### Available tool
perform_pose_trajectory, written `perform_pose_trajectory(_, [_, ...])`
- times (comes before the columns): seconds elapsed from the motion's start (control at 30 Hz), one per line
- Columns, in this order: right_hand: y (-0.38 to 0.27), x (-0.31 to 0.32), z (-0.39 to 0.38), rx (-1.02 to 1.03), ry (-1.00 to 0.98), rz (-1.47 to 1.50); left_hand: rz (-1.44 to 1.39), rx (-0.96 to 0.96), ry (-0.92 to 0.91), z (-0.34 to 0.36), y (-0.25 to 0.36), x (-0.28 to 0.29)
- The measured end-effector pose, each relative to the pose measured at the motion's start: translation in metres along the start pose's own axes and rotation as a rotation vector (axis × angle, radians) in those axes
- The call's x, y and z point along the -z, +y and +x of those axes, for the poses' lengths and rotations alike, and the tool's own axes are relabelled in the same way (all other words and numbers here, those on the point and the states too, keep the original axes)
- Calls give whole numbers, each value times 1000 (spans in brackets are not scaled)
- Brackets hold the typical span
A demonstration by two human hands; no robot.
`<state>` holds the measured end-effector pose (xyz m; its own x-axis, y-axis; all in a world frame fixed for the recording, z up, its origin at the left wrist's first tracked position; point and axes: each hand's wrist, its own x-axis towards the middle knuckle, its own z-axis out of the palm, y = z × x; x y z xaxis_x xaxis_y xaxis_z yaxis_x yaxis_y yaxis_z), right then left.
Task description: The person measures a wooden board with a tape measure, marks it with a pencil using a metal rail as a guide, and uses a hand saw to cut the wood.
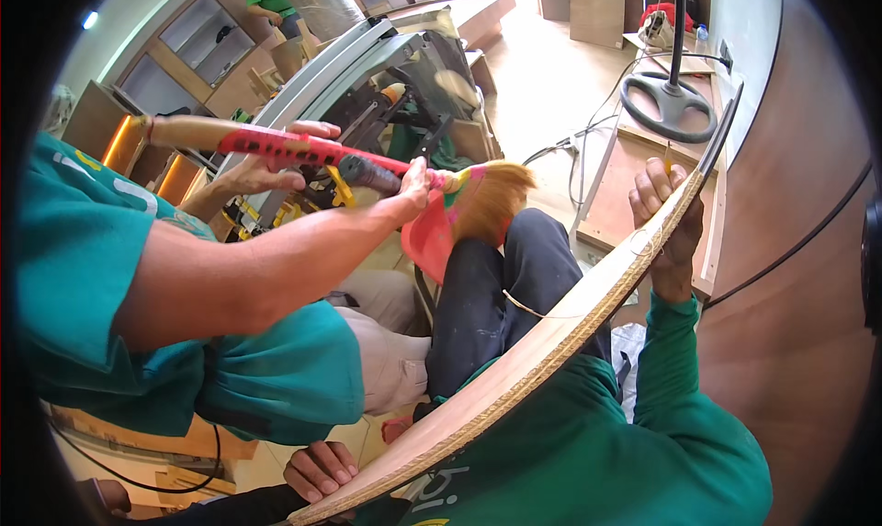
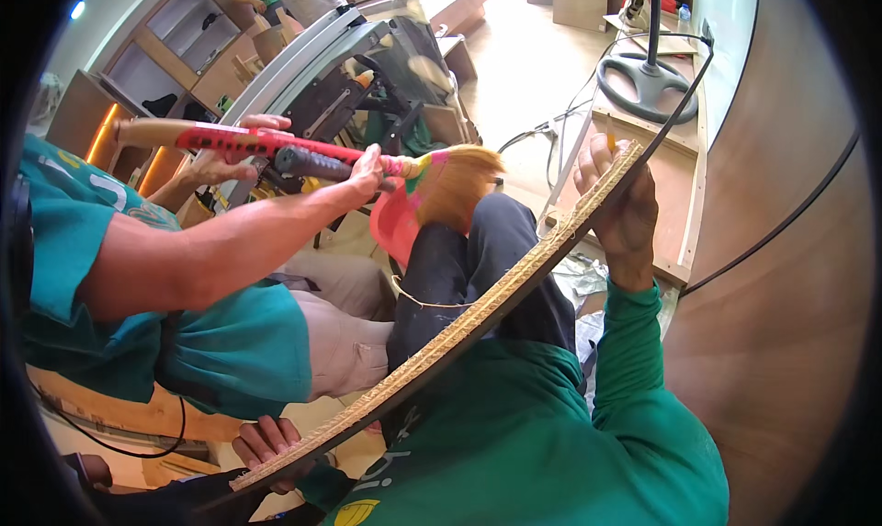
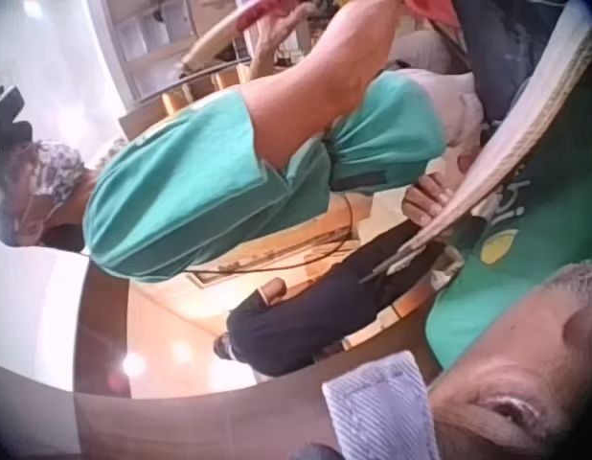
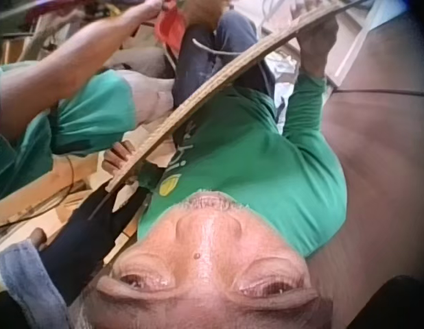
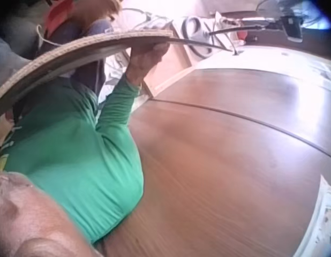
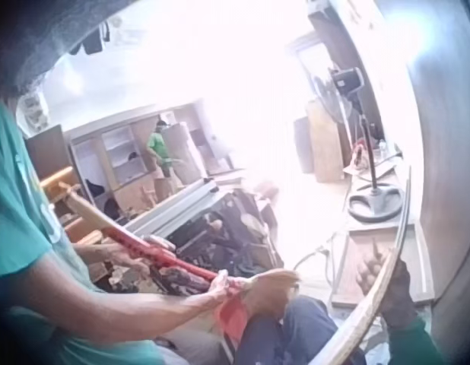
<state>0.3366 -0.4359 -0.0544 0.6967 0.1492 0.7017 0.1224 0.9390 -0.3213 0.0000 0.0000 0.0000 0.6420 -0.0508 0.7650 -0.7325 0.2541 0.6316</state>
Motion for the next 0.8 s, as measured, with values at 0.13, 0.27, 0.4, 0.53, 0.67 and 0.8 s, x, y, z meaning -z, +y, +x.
perform_pose_trajectory(0.13, [1, -5, -1, 19, 43, -11, 21, 15, 9, 6, 5, -3])
perform_pose_trajectory(0.27, [-3, -8, -2, 15, 30, -32, 41, -35, 190, 2, -3, -27])
perform_pose_trajectory(0.4, [-6, -5, -4, 14, 13, -37, -35, -20, -44, -14, -9, 7])
perform_pose_trajectory(0.53, [2, -9, -18, 41, 37, -69, -67, -32, -35, -35, -33, 19])
perform_pose_trajectory(0.67, [-5, -3, -4, 28, 7, -1, -25, -8, -14, 7, 0, 2])
perform_pose_trajectory(0.8, [3, -28, 1, 89, 248, -75, -35, -31, 60, 4, -9, 4])
